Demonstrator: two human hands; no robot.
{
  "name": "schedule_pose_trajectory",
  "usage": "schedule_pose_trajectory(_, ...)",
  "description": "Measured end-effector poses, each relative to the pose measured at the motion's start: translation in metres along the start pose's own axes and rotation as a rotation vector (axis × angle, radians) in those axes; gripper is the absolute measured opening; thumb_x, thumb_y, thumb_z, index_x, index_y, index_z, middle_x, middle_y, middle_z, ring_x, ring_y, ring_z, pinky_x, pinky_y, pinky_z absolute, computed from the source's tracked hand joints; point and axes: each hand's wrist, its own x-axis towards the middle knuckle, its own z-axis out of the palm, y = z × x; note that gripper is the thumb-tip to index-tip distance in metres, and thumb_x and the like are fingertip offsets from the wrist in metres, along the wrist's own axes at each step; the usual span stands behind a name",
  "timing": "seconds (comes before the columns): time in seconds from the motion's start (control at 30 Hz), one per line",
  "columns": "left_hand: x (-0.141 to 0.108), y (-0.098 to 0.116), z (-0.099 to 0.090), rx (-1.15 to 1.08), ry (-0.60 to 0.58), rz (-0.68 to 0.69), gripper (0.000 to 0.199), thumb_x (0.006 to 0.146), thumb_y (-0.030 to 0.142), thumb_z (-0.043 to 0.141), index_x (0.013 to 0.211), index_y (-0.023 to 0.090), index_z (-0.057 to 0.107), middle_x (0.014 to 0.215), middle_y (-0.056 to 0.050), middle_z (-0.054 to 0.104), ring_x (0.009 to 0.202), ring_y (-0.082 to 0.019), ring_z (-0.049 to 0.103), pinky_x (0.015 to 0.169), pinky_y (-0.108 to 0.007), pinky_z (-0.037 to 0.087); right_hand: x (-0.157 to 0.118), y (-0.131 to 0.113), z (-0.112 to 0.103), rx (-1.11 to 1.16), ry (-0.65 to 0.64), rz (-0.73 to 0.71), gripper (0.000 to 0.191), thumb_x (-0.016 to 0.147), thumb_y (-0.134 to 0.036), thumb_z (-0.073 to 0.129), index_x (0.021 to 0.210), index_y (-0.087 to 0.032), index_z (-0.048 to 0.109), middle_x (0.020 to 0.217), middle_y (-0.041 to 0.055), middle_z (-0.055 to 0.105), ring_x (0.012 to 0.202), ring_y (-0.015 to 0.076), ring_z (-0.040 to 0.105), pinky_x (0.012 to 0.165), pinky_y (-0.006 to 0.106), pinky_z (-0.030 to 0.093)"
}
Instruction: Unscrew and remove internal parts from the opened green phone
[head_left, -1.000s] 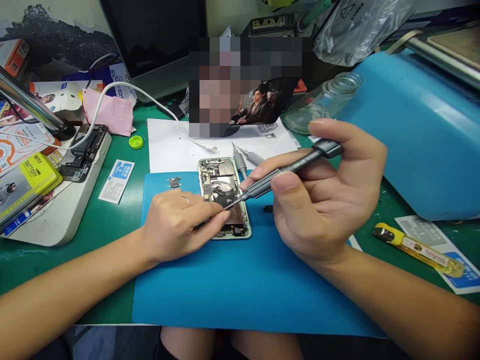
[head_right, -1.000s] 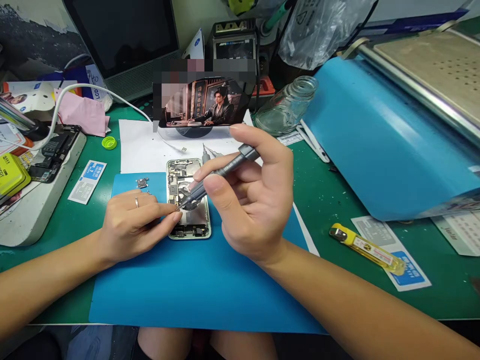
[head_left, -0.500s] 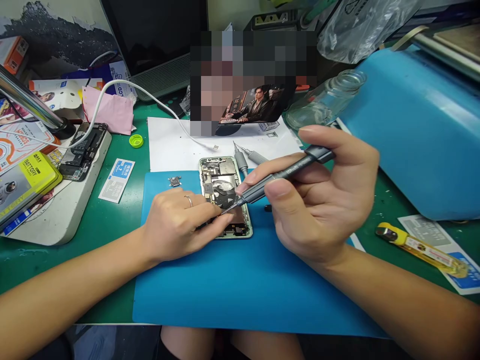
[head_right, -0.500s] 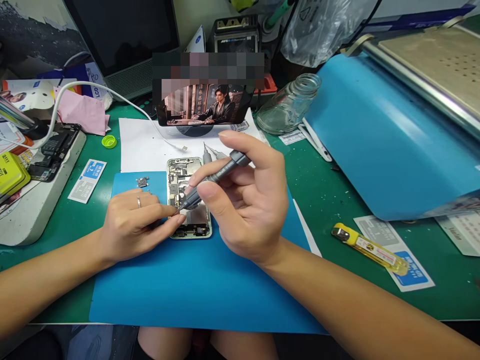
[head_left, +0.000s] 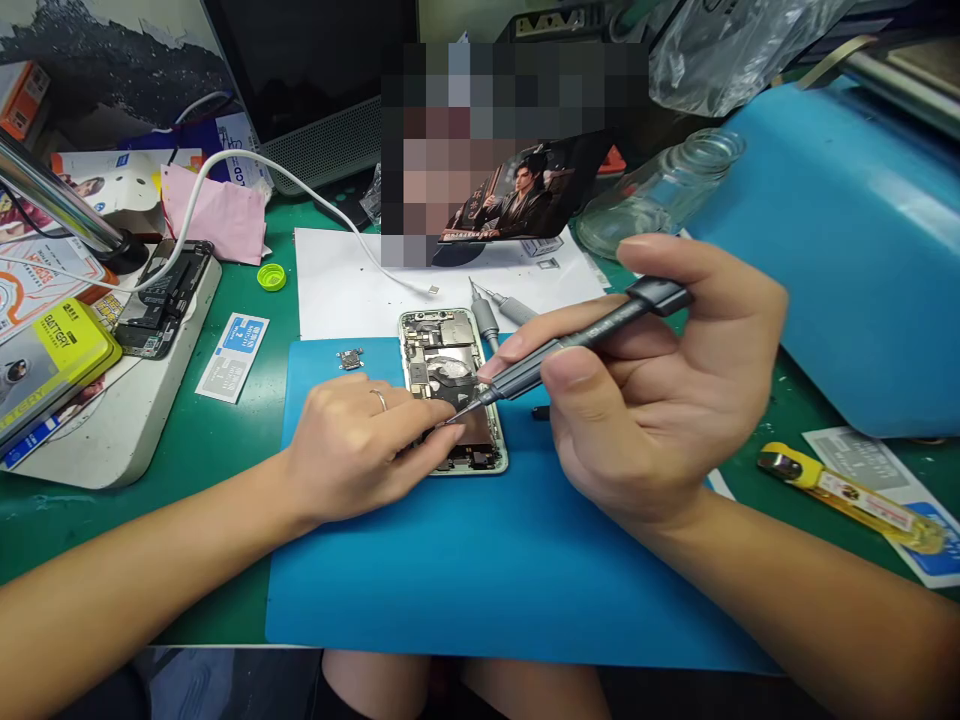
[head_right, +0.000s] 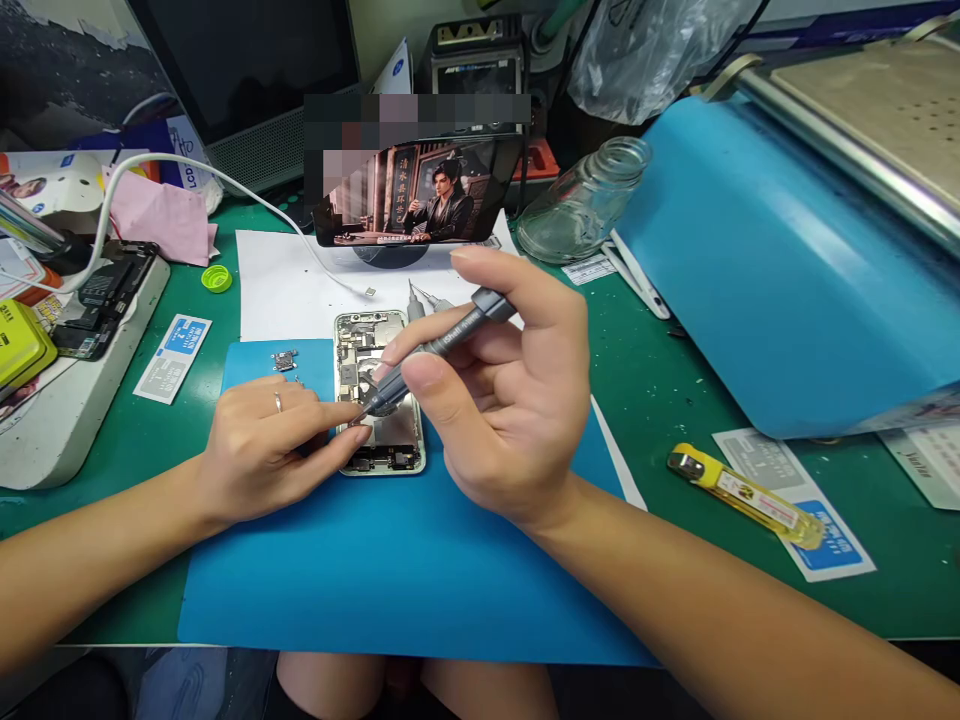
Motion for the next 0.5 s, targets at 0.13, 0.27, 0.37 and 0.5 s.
schedule_pose_trajectory(0.13,0.0008,0.0005,0.0004,-0.014,-0.003,0.002,0.014,0.099,0.022,0.063,0.091,0.016,0.074,0.061,0.004,0.068,0.05,-0.009,0.058,0.053,-0.027,0.038,0.0004,-0.0016,0.0015,0.009,0.008,0.002,0.043,0.095,-0.023,0.069,0.135,-0.036,0.061,0.136,0.0013,0.056,0.077,0.0108,0.071,0.062,0.024,0.066)
schedule_pose_trajectory(0.27,0.0015,0.0012,-0.0001,-0.023,-0.01,0.0,0.014,0.098,0.02,0.063,0.091,0.014,0.074,0.059,0.004,0.066,0.049,-0.01,0.056,0.051,-0.028,0.037,0.0,-0.0031,0.0024,0.003,0.006,0.033,0.04,0.096,-0.028,0.068,0.135,-0.038,0.06,0.139,0.0005,0.056,0.076,0.0118,0.072,0.06,0.026,0.065)
schedule_pose_trajectory(0.37,0.0015,0.0013,-0.0002,-0.027,-0.001,0.004,0.015,0.098,0.021,0.063,0.09,0.014,0.074,0.058,0.004,0.065,0.048,-0.009,0.055,0.051,-0.028,0.037,-0.0002,-0.0042,0.0022,-0.004,0.011,0.056,0.04,0.096,-0.027,0.068,0.134,-0.038,0.061,0.134,-0.0001,0.058,0.075,0.0121,0.072,0.06,0.026,0.065)
schedule_pose_trajectory(0.5,0.001,0.0009,0.0005,-0.016,0.0,0.001,0.017,0.099,0.023,0.063,0.088,0.016,0.074,0.059,0.005,0.065,0.049,-0.009,0.055,0.052,-0.028,0.036,0.0004,-0.0049,0.0018,-0.001,0.004,0.03,0.042,0.096,-0.021,0.068,0.134,-0.036,0.062,0.126,0.0009,0.059,0.077,0.0117,0.072,0.062,0.024,0.065)
